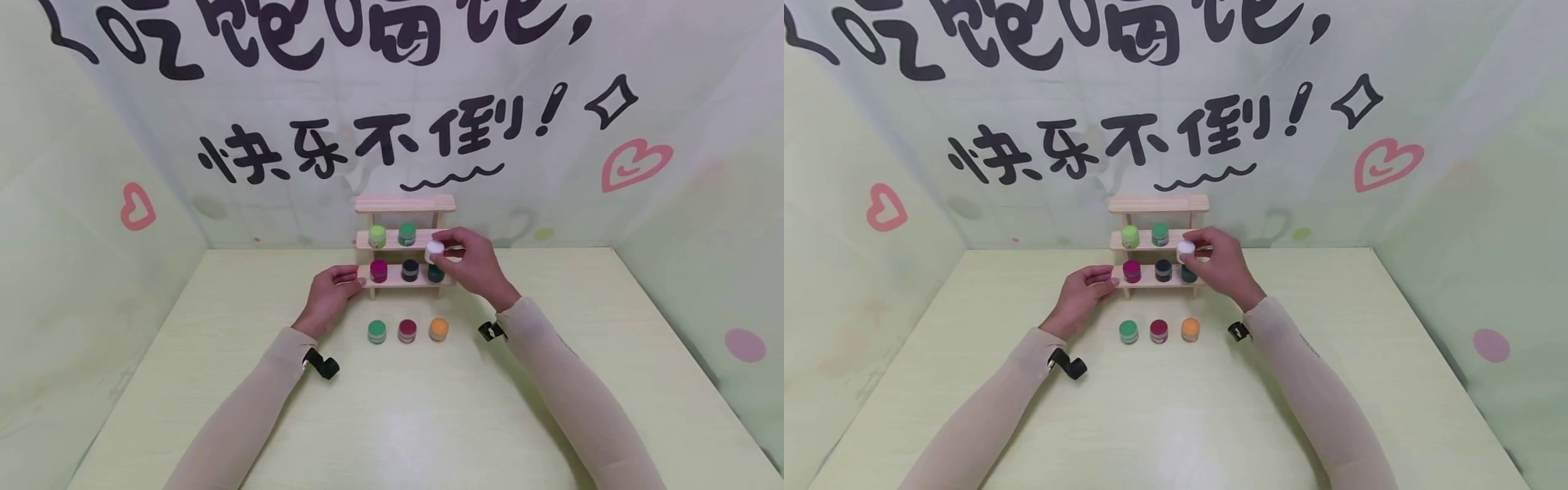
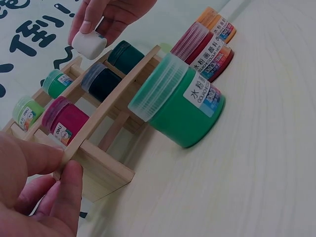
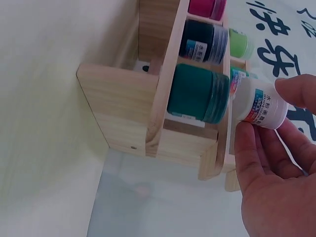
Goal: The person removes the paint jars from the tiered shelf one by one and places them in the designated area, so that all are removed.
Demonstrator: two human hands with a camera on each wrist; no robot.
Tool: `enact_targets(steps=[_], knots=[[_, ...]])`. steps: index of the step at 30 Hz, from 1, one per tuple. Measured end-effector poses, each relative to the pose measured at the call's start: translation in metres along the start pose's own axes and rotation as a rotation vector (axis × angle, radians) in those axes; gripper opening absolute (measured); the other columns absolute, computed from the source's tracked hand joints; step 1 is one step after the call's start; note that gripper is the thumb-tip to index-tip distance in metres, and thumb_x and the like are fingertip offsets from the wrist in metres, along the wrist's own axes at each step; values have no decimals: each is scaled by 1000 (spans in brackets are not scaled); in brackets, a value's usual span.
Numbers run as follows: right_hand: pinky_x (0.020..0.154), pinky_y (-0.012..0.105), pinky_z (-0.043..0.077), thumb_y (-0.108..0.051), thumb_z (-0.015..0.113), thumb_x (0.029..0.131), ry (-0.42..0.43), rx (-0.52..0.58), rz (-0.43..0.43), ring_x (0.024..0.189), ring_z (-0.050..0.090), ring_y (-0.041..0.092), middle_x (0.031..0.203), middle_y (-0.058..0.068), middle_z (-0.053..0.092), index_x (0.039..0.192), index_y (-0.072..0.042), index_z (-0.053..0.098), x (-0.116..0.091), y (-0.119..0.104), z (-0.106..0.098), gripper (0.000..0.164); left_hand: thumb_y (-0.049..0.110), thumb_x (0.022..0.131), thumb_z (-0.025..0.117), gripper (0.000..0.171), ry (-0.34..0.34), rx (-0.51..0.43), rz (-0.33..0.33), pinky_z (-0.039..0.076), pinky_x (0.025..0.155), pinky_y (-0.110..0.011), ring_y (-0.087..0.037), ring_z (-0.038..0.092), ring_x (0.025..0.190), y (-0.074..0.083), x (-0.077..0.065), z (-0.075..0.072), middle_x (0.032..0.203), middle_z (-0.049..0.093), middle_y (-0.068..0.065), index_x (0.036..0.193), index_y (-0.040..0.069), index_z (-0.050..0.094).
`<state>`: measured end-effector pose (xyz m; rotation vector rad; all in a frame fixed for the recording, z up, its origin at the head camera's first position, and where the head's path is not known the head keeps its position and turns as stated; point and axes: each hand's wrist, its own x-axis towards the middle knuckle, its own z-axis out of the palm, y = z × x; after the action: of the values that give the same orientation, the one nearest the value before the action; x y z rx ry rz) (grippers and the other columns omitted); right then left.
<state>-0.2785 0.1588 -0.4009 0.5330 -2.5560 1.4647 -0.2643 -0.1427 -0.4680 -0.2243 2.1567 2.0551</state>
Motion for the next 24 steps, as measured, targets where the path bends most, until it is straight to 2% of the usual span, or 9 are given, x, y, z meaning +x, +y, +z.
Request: enact_targets(steps=[7,16,24], knots=[[95,42,66,-7,79,94,-45,38,-66,103,72,31,122,13,70,125,-3,71,-13,-2,8,32,10,98,77,43,-2,-5,-3,63,100,-29,-24,68,120,-1,0,0,134,66,-12,138,8,64],[92,56,66,-2,80,91,-107,34,-128,100,73,29,121,14,72,122,-3,71,-27,-13,23,32,11,98,77,43,-2,1,-2,63,101,-30,-25,67,122,0,0,-1,135,65,-11,139,8,63],[91,42,68,-3,82,90,-179,25,-191,103,73,25,119,10,72,123,-4,73,-41,-20,32,34,10,97,77,43,-5,3,-2,63,100,-29,-25,67,122,1,2,0,134,67,-12,138,7,64]])
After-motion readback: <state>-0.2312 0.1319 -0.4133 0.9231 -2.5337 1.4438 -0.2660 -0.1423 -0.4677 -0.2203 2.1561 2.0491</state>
